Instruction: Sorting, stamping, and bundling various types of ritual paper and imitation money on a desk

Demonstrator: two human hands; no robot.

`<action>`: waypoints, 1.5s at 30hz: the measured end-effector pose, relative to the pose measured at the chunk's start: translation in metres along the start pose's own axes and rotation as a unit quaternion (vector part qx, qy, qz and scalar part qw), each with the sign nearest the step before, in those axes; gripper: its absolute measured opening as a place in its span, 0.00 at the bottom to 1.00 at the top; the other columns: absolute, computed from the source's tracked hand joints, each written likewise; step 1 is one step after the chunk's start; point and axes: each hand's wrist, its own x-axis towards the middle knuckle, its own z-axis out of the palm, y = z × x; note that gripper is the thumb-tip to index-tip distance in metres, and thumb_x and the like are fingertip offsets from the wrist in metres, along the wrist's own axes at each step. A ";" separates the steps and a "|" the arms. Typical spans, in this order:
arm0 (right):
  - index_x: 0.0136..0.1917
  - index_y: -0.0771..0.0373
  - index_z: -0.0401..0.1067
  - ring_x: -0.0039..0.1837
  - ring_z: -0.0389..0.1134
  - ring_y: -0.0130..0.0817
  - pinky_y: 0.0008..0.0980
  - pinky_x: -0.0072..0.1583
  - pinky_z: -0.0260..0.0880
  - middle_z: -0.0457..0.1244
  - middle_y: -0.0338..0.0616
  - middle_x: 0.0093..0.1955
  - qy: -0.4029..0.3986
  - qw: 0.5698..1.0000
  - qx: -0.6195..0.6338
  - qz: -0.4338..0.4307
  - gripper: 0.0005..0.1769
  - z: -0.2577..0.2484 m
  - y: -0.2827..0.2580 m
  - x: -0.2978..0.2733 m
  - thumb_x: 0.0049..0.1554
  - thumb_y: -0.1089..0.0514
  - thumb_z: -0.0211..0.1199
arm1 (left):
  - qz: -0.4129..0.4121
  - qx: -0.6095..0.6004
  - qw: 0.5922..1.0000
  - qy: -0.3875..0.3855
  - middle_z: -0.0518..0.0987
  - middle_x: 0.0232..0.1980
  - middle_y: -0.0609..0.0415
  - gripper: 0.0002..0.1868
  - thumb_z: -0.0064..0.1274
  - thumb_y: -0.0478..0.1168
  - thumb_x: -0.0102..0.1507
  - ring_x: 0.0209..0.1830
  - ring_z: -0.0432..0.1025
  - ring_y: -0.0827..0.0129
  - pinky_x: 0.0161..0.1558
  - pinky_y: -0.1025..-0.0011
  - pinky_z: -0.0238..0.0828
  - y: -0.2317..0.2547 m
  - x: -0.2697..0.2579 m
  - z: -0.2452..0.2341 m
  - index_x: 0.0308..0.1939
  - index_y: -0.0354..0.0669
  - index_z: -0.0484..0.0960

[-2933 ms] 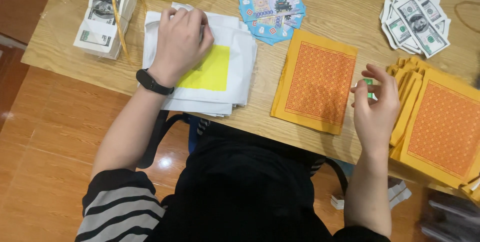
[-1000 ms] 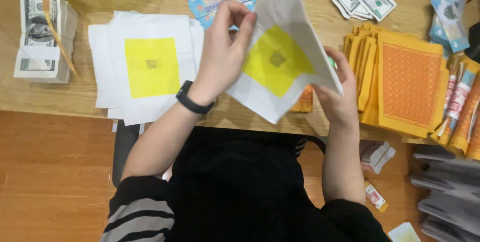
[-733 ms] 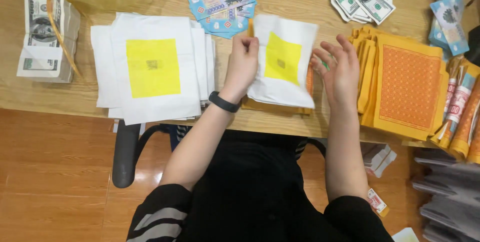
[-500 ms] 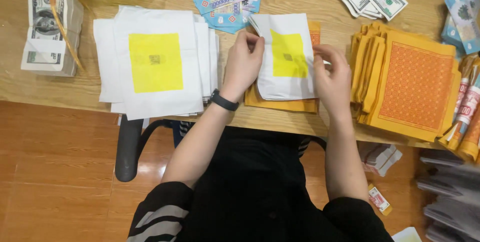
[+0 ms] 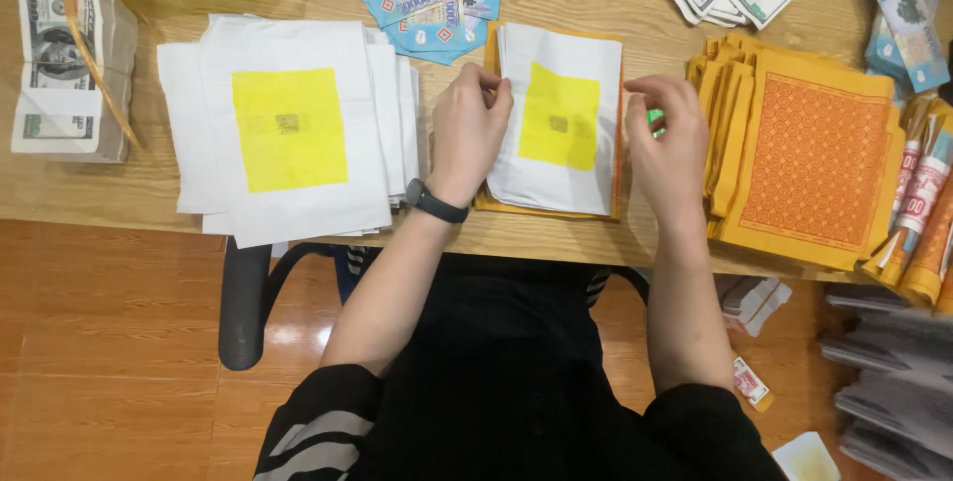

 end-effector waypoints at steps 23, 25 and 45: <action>0.65 0.64 0.62 0.61 0.62 0.47 0.44 0.57 0.63 0.60 0.54 0.63 -0.399 0.897 -0.176 0.079 0.31 0.050 -0.016 0.138 0.57 0.43 0.59 | 0.344 0.314 0.881 0.087 0.74 0.47 0.50 0.09 0.56 0.39 0.49 0.46 0.67 0.58 0.53 0.55 0.62 0.032 -0.067 0.030 0.33 0.49 0.77; 0.58 0.60 0.68 0.54 0.62 0.41 0.43 0.48 0.59 0.63 0.43 0.57 -0.451 0.852 -0.237 0.122 0.33 0.048 -0.023 0.148 0.58 0.30 0.51 | 0.338 0.330 0.878 0.082 0.75 0.49 0.52 0.12 0.57 0.42 0.50 0.49 0.68 0.58 0.56 0.54 0.62 0.029 -0.069 0.031 0.37 0.51 0.78; 0.41 0.61 0.58 0.39 0.55 0.42 0.41 0.40 0.50 0.58 0.46 0.38 -0.533 0.782 -0.323 0.015 0.15 0.033 -0.049 0.149 0.56 0.49 0.58 | 0.301 0.313 0.900 0.047 0.72 0.55 0.49 0.22 0.60 0.44 0.49 0.57 0.64 0.57 0.62 0.51 0.58 0.030 -0.074 0.029 0.47 0.50 0.76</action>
